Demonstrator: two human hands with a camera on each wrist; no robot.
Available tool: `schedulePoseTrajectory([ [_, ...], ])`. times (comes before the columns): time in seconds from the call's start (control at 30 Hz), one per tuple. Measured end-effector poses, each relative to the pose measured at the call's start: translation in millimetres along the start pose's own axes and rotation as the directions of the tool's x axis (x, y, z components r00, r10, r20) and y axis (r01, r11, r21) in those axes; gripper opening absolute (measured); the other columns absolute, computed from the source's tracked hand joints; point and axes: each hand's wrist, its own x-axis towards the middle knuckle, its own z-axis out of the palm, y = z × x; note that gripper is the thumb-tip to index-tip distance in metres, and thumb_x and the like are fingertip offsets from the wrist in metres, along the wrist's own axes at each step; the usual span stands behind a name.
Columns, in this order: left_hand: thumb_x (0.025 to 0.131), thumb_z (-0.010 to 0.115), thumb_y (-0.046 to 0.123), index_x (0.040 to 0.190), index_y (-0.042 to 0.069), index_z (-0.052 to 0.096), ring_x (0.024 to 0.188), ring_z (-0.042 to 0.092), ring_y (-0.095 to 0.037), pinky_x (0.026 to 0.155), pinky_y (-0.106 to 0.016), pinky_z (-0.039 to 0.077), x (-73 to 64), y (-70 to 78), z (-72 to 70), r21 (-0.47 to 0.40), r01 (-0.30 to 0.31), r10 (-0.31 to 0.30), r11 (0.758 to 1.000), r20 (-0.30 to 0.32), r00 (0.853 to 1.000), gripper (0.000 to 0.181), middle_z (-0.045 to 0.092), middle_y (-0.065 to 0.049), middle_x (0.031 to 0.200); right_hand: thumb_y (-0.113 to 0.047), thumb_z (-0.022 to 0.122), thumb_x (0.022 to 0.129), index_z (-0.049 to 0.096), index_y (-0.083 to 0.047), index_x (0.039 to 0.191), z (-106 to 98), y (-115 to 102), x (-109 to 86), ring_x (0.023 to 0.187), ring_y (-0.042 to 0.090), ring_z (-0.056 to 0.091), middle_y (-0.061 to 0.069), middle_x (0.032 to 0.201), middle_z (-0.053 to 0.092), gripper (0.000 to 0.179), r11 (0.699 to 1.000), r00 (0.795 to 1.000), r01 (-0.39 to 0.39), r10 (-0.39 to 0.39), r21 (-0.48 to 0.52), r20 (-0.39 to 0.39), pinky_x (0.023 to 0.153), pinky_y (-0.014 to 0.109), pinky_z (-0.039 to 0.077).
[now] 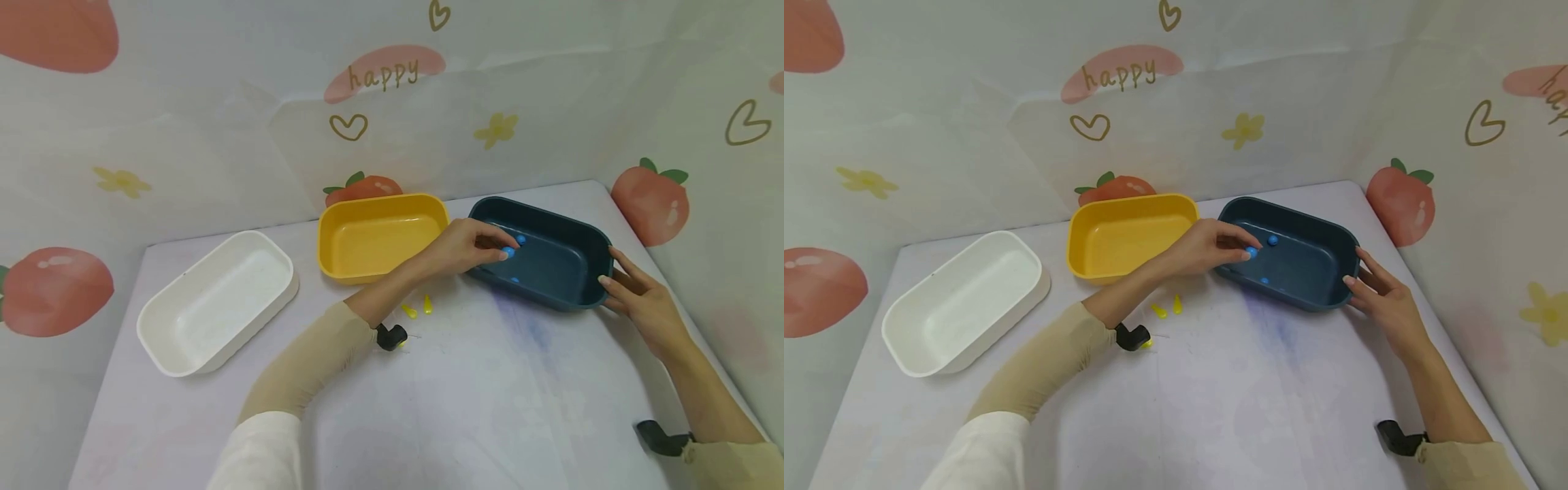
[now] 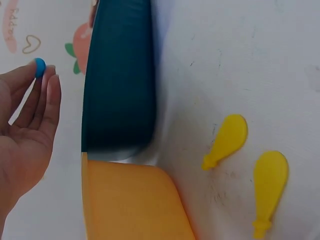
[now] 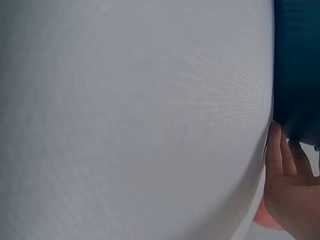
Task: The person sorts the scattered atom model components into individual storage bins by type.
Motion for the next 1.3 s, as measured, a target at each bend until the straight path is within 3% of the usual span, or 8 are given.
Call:
schedulePoseTrajectory([
  [0.2, 0.093, 0.070, 0.014, 0.114, 0.011, 0.074, 0.095, 0.066, -0.003, 0.084, -0.017, 0.052, 13.5, -3.4, 3.0, -0.003, -0.013, 0.013, 1.000, 0.001, 1.000, 0.021, 0.070, 0.002, 0.115, -0.006, 0.058, 0.099, 0.034, -0.024, 0.156, -0.4, -0.3, 0.2, 0.106, -0.005, 0.062, 0.012, 0.159, 0.031, 0.064, 1.000, 1.000, -0.010, 0.010, -0.019, -0.008, 0.078, 0.016, 0.054],
  [0.4, 0.094, 0.070, 0.015, 0.117, 0.008, 0.072, 0.095, 0.065, -0.003, 0.084, -0.015, 0.051, 27.2, -5.6, 5.0, 0.025, 0.022, -0.022, 0.999, 0.007, 1.000, 0.024, 0.071, 0.002, 0.112, -0.007, 0.058, 0.099, 0.033, -0.025, 0.156, 0.0, -0.6, 0.9, 0.105, -0.005, 0.063, 0.017, 0.162, 0.020, 0.065, 1.000, 1.000, -0.025, 0.025, -0.010, -0.005, 0.078, 0.016, 0.054],
  [0.73, 0.095, 0.069, 0.019, 0.118, 0.011, 0.073, 0.094, 0.065, -0.002, 0.080, -0.012, 0.049, 51.9, -14.1, 11.3, 0.171, 0.069, -0.073, 0.983, 0.014, 0.997, 0.025, 0.073, 0.006, 0.109, -0.006, 0.058, 0.099, 0.035, -0.024, 0.156, 0.2, 1.5, 0.7, 0.106, -0.005, 0.062, 0.006, 0.154, 0.039, 0.063, 1.000, 1.000, -0.007, 0.007, -0.007, -0.009, 0.078, 0.016, 0.054],
  [1.1, 0.093, 0.071, 0.021, 0.112, 0.014, 0.075, 0.086, 0.062, -0.003, 0.074, -0.012, 0.047, 69.7, -22.8, 32.5, 0.237, 0.170, -0.188, 0.956, 0.053, 0.981, 0.020, 0.071, 0.008, 0.098, -0.014, 0.061, 0.099, 0.034, -0.029, 0.156, 1.7, 3.8, 0.2, 0.104, -0.008, 0.062, 0.016, 0.162, 0.022, 0.065, 0.996, 0.998, -0.047, 0.044, -0.082, -0.041, 0.078, 0.015, 0.053],
  [1.3, 0.093, 0.072, 0.020, 0.108, 0.015, 0.076, 0.075, 0.063, -0.006, 0.069, -0.015, 0.047, 75.2, -23.2, 32.9, 0.254, 0.266, -0.273, 0.930, -0.008, 0.962, 0.016, 0.071, 0.008, 0.092, -0.011, 0.061, 0.099, 0.036, -0.027, 0.155, 1.1, 1.0, 1.6, 0.105, -0.006, 0.063, 0.012, 0.160, 0.029, 0.064, 0.998, 0.999, -0.033, 0.031, -0.053, -0.033, 0.077, 0.016, 0.054],
])
